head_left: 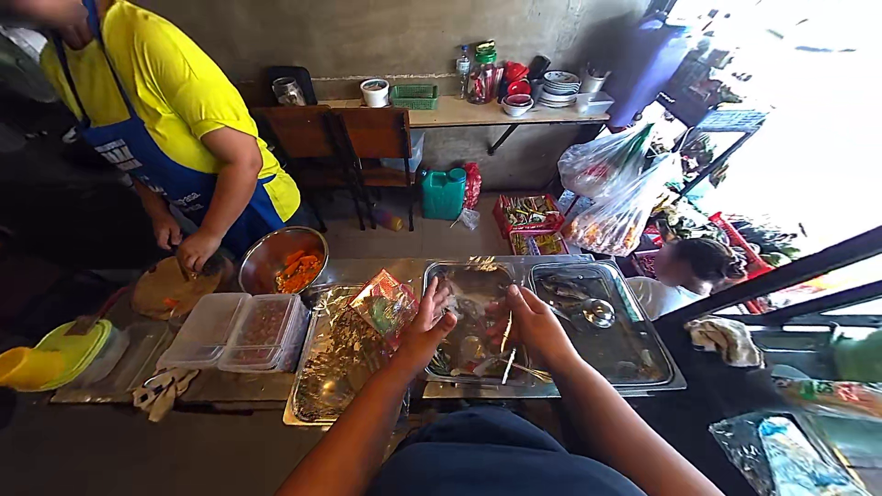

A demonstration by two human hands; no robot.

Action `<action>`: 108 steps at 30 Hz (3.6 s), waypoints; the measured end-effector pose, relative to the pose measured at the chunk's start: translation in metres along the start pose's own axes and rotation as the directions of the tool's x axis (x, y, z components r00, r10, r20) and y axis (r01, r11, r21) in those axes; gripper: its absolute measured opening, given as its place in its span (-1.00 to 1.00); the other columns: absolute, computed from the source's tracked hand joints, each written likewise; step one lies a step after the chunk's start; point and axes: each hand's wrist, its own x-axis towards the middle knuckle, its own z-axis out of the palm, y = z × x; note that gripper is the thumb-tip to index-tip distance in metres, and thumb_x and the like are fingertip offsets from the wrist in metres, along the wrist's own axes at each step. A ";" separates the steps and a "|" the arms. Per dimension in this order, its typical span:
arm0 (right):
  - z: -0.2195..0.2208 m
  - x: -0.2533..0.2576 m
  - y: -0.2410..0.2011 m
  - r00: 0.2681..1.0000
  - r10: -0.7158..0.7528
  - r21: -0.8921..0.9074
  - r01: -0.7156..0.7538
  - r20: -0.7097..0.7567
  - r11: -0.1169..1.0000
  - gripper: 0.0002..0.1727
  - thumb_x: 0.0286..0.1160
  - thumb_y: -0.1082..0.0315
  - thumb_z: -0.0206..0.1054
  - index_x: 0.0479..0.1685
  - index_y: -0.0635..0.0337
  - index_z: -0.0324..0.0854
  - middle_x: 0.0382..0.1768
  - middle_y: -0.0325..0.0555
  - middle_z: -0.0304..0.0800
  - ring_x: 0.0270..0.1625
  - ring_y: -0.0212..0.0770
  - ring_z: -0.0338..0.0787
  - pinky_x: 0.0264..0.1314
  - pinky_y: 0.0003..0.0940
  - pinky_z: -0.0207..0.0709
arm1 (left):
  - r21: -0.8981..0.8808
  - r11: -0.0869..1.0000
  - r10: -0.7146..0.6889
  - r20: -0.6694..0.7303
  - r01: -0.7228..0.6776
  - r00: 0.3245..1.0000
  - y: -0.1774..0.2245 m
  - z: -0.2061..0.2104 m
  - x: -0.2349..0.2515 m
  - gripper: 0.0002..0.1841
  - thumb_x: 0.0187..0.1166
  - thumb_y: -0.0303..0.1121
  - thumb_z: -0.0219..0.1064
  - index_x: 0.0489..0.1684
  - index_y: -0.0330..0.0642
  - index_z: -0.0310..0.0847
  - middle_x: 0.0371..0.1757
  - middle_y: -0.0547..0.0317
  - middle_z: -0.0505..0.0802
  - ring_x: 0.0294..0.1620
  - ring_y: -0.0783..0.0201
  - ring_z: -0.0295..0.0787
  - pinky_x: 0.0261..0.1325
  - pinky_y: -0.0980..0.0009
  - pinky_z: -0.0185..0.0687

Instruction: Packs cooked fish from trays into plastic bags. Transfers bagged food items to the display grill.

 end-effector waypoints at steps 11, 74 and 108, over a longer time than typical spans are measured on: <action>0.004 0.004 0.006 0.909 -0.318 0.181 0.372 -0.268 0.910 -0.54 0.98 0.10 -0.39 0.34 0.30 0.21 0.06 0.11 0.84 -0.38 -0.02 0.94 -0.29 -0.14 0.91 | -0.637 0.702 -0.281 0.165 0.319 0.946 -0.002 0.056 -0.018 -0.46 0.90 -0.04 -0.12 0.60 -0.25 0.38 0.48 0.03 0.71 0.44 0.12 0.70 0.49 0.15 0.61; 0.018 0.029 0.024 0.617 -0.547 -0.529 0.780 0.565 0.334 -0.59 0.70 -0.07 0.21 -0.27 0.02 0.77 -0.14 -0.21 0.82 -0.01 -0.28 0.81 0.07 -0.32 0.72 | 0.498 0.866 -0.014 -0.067 0.046 0.998 0.045 -0.027 -0.049 -0.77 0.64 -0.29 0.40 0.06 -0.21 0.85 0.04 0.08 0.91 0.13 0.35 0.81 0.36 0.38 0.63; 0.029 0.014 0.029 0.749 -0.522 -0.642 0.642 0.407 0.419 -0.54 0.60 -0.18 0.24 -0.06 0.02 0.75 -0.64 -0.34 0.61 -0.64 -0.34 0.57 -0.56 -0.30 0.54 | 0.469 0.876 -0.087 -0.071 0.111 0.994 0.035 -0.023 -0.043 -0.67 0.69 -0.17 0.35 -0.05 -0.34 0.74 -0.22 0.03 0.84 -0.21 0.31 0.77 0.06 0.35 0.67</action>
